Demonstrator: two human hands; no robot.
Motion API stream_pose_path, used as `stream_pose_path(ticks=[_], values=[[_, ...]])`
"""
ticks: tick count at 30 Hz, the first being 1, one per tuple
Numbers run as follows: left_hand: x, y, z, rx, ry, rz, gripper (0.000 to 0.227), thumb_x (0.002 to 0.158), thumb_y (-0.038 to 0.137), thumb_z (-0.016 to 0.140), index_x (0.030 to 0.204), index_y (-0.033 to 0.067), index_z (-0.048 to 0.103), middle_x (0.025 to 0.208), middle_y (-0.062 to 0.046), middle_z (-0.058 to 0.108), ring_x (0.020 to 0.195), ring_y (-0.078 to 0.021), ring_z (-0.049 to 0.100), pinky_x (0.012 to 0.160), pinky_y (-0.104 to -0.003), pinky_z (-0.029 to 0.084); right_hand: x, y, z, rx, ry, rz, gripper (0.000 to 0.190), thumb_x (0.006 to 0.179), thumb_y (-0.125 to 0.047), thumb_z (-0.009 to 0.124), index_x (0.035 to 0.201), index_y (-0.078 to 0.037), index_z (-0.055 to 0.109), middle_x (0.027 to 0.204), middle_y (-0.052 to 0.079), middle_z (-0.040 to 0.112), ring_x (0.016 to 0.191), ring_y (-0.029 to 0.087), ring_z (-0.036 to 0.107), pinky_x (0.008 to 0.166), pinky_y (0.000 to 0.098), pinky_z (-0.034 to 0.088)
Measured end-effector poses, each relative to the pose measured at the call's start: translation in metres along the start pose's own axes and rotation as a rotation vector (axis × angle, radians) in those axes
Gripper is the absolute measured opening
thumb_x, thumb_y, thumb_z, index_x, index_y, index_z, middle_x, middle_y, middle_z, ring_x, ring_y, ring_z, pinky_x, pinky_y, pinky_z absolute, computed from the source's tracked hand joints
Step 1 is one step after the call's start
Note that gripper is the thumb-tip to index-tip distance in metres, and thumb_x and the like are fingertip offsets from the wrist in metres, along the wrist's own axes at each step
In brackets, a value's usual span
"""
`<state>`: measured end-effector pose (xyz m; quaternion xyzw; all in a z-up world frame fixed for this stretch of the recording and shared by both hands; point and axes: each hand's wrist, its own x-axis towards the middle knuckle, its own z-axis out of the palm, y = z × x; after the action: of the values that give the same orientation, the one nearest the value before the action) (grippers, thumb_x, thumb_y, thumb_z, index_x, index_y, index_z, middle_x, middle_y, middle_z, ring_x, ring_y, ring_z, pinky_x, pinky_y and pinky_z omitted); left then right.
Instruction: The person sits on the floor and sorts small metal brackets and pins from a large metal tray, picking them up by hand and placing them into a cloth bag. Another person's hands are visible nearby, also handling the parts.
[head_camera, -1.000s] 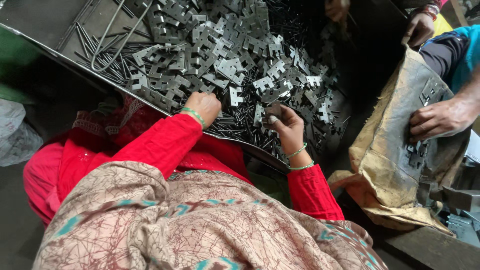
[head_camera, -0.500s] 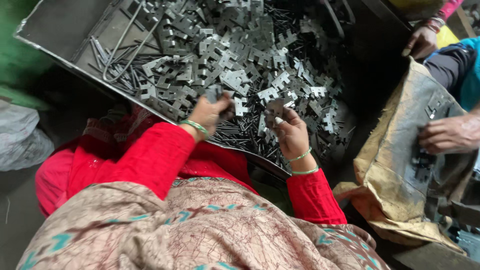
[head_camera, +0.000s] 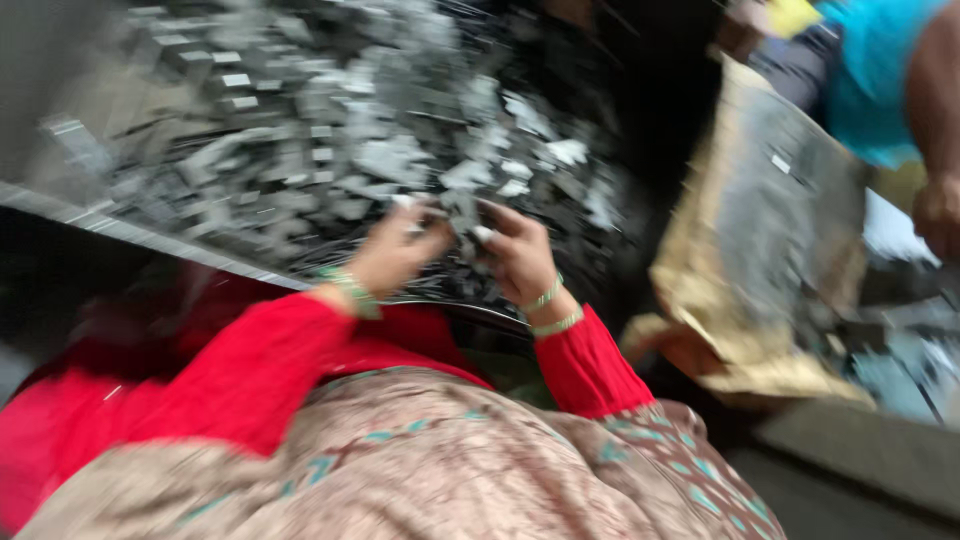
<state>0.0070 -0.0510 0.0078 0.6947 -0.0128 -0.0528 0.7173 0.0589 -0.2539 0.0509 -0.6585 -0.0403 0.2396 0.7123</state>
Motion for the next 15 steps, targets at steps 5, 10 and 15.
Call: stream_pose_path(ticks=[5,10,15], values=[[-0.015,-0.026,-0.108,1.268,0.355,-0.069,0.07,0.079,0.048,0.089,0.117,-0.0061,0.065,0.119,-0.03,0.063,0.107,-0.0455,0.064,0.09,-0.051,0.054,-0.015,-0.043,-0.146,0.256,0.363,-0.132,0.036,0.09,0.008,0.068,0.125,0.005,0.068,0.103,0.012,0.076,0.08,0.019,0.072,0.065,0.03,0.057],[-0.018,-0.058,-0.128,1.294,0.304,-0.364,0.064,0.075,0.046,0.091,0.11,-0.0039,0.071,0.113,-0.03,0.066,0.1,-0.047,0.068,0.083,-0.051,0.057,-0.021,-0.06,-0.31,-1.278,1.003,-0.725,0.035,0.086,0.013,0.069,0.121,0.007,0.071,0.111,0.015,0.076,0.096,0.024,0.073,0.089,0.034,0.06],[-0.012,-0.045,-0.122,1.271,0.277,-0.351,0.045,0.078,0.045,0.088,0.103,0.0079,0.077,0.094,-0.021,0.075,0.092,-0.0419,0.072,0.083,-0.05,0.057,-0.037,-0.038,-0.334,-1.744,0.856,-0.443,0.034,0.087,0.008,0.068,0.12,0.004,0.071,0.115,0.018,0.073,0.103,0.032,0.07,0.094,0.0403,0.057]])
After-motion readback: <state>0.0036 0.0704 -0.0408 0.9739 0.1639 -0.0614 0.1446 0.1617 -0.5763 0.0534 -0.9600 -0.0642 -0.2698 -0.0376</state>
